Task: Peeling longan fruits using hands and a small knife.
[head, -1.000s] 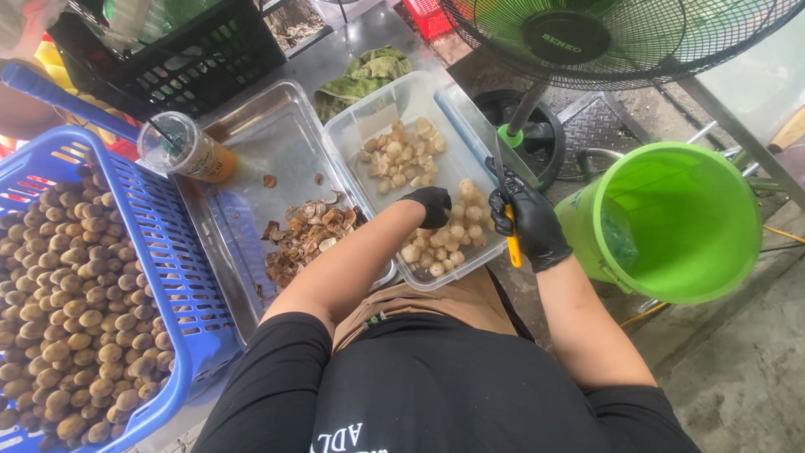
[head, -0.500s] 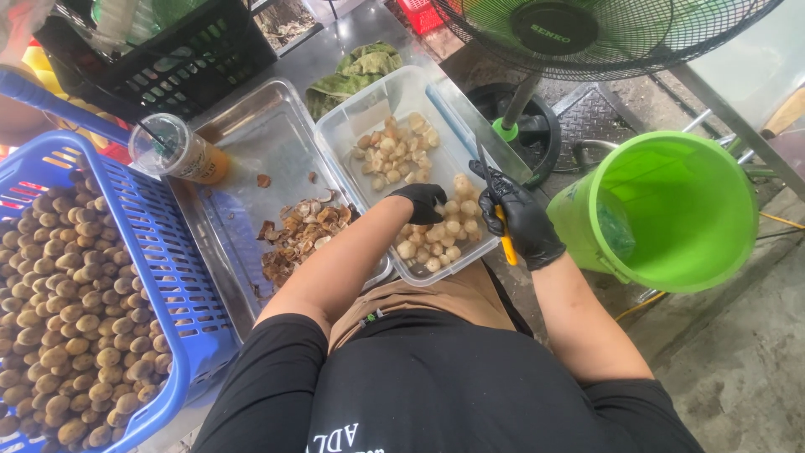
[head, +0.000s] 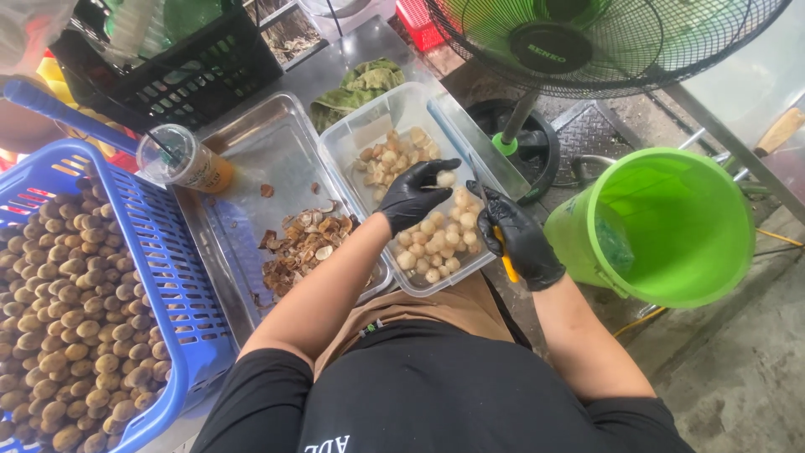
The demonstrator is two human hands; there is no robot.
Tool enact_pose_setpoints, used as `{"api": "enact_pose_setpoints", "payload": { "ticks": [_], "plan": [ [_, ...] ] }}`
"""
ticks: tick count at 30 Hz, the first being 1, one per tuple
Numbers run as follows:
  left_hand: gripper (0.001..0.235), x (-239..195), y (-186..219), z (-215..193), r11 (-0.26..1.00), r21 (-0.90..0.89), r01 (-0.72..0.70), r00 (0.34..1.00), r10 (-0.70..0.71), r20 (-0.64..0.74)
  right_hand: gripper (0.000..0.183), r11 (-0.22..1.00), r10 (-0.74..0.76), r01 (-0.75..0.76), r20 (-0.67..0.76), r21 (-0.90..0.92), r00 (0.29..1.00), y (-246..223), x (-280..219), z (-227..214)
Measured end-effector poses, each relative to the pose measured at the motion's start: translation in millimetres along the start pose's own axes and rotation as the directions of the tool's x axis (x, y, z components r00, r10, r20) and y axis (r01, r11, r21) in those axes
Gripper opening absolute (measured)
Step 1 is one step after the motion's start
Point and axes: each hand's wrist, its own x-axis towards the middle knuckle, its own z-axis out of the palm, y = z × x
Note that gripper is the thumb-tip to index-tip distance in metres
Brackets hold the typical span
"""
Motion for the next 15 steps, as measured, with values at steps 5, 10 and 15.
{"api": "enact_pose_setpoints", "payload": {
  "ticks": [5,10,15],
  "plan": [
    [0.049,-20.1,29.1,1.3,0.868,-0.496,-0.003,0.998,-0.032,-0.063,0.044,0.997,-0.055,0.055,0.003,0.06,0.998,10.6,1.1,8.6],
    [0.055,-32.0,37.8,-1.1,0.817,-0.571,-0.084,0.996,0.06,-0.061,0.05,0.983,-0.176,0.179,0.084,-0.036,0.981,-8.0,-7.8,25.2],
    [0.054,-45.5,54.4,-7.1,0.763,-0.644,0.044,0.995,-0.089,-0.038,0.051,0.982,-0.164,0.17,0.077,-0.087,0.983,-11.1,-13.0,28.7]
  ]
}}
